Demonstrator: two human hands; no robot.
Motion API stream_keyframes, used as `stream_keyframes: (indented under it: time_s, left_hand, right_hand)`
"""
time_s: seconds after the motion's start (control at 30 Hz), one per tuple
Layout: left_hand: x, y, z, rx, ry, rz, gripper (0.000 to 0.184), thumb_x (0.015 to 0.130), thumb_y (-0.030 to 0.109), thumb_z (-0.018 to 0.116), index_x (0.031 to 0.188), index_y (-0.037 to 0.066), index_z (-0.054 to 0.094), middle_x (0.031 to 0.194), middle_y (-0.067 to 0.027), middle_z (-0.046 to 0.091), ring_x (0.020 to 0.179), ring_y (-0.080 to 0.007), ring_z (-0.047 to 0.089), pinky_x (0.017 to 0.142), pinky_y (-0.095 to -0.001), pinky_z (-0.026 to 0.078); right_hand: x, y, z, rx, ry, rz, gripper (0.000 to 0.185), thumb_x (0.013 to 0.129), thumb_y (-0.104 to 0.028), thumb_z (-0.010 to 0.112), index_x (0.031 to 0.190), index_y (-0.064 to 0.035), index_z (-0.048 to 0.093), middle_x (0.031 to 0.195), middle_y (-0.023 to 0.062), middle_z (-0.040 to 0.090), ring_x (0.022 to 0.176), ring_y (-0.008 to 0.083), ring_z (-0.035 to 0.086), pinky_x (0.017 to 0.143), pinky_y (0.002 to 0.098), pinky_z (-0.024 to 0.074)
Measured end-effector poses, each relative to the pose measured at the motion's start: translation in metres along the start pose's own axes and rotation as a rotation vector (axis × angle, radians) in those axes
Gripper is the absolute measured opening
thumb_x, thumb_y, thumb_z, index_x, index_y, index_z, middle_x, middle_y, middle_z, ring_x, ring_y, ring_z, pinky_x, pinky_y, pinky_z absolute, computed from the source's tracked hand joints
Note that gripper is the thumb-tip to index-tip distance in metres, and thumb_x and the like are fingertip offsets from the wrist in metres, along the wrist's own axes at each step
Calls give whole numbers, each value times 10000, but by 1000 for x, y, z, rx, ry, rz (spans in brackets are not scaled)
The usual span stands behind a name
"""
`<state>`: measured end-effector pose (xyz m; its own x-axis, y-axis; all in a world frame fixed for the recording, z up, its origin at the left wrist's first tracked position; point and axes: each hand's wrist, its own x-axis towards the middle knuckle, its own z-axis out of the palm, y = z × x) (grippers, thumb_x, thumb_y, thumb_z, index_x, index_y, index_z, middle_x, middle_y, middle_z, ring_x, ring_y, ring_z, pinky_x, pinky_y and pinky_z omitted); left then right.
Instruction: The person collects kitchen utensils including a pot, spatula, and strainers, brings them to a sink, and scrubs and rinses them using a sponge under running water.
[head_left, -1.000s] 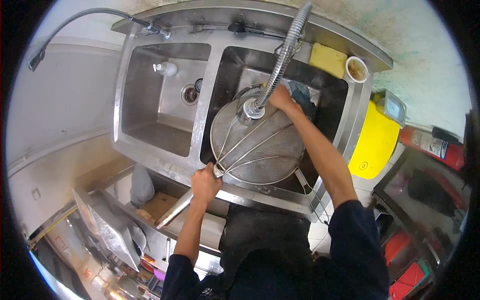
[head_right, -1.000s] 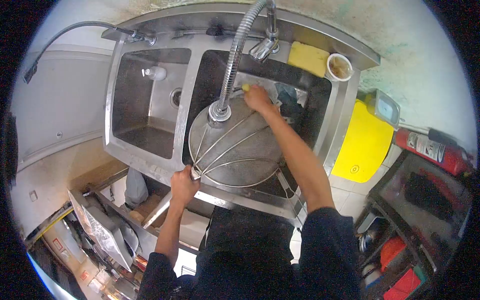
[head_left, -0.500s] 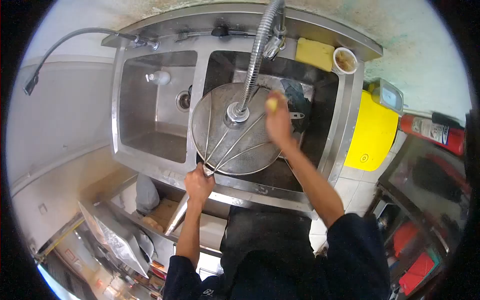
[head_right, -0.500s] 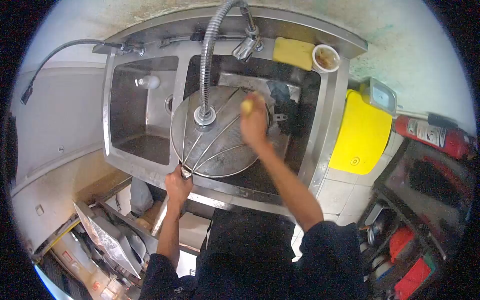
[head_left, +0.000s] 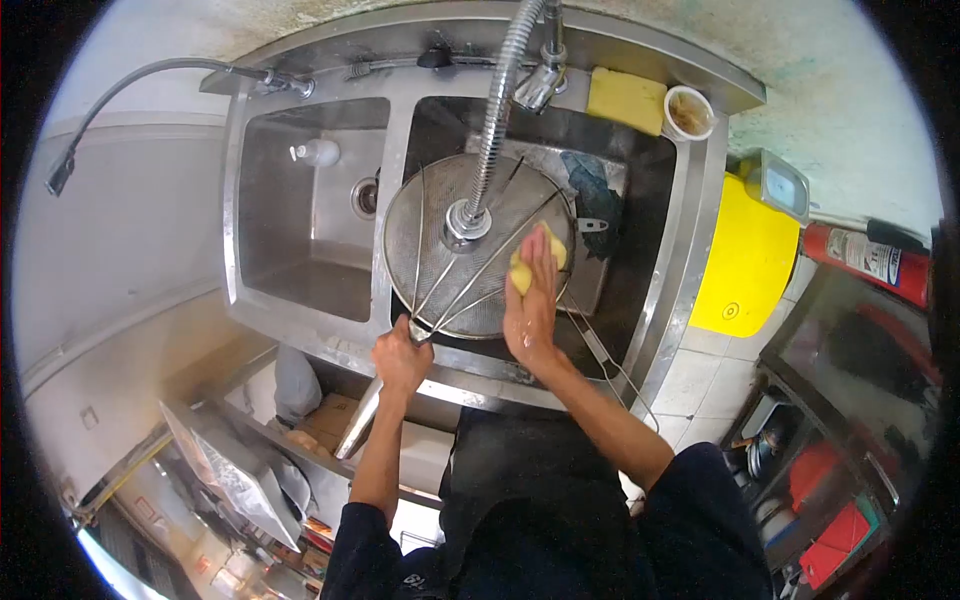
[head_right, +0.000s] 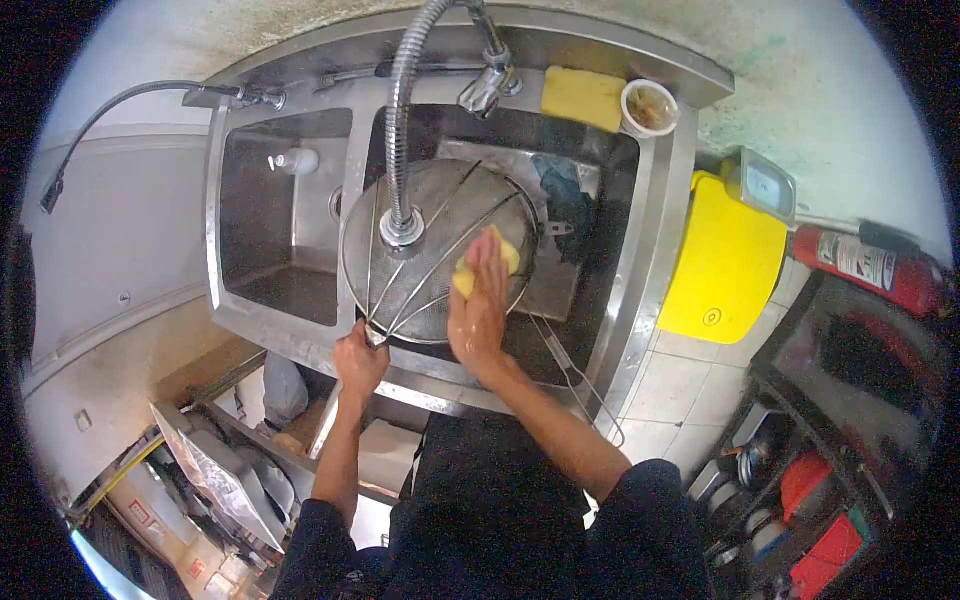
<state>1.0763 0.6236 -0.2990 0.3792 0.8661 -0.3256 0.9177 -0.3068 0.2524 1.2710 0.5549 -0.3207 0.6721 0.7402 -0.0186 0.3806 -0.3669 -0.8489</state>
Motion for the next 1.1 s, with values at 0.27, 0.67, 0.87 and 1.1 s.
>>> stream_keyframes:
  time_s: [0.27, 0.67, 0.87, 1.1]
  left_hand:
    - [-16, 1, -10, -35, 46, 35, 197, 646, 126, 625, 785, 33, 520, 626, -212, 584, 615, -405, 585, 562, -492, 462]
    - [-27, 35, 6, -325, -48, 289, 288, 826, 88, 559, 1047, -77, 480, 786, -293, 562, 699, -457, 560, 585, -489, 425]
    - [-18, 29, 11, -367, -316, 219, 161, 876, 120, 523, 891, -38, 494, 665, -201, 577, 496, -297, 567, 475, -389, 447]
    - [-11, 40, -15, -853, -746, -221, 135, 898, 120, 506, 897, 6, 435, 564, -30, 453, 386, -100, 428, 314, -273, 388]
  right_hand:
    - [93, 157, 34, 209, -250, 777, 343, 877, -279, 531, 1068, 6, 545, 1041, 181, 599, 945, 350, 568, 748, 468, 436]
    - [106, 65, -116, 1210, -172, 858, 237, 851, -183, 591, 1021, -23, 548, 939, 83, 608, 829, 185, 604, 709, 326, 497]
    - [96, 40, -51, 868, -139, 510, 314, 904, -192, 510, 1163, -15, 519, 980, 72, 610, 877, 178, 604, 793, 297, 472]
    - [60, 27, 130, 321, -19, -105, 584, 825, -73, 522, 1360, -23, 293, 1402, 226, 276, 1294, 343, 284, 1066, 396, 226]
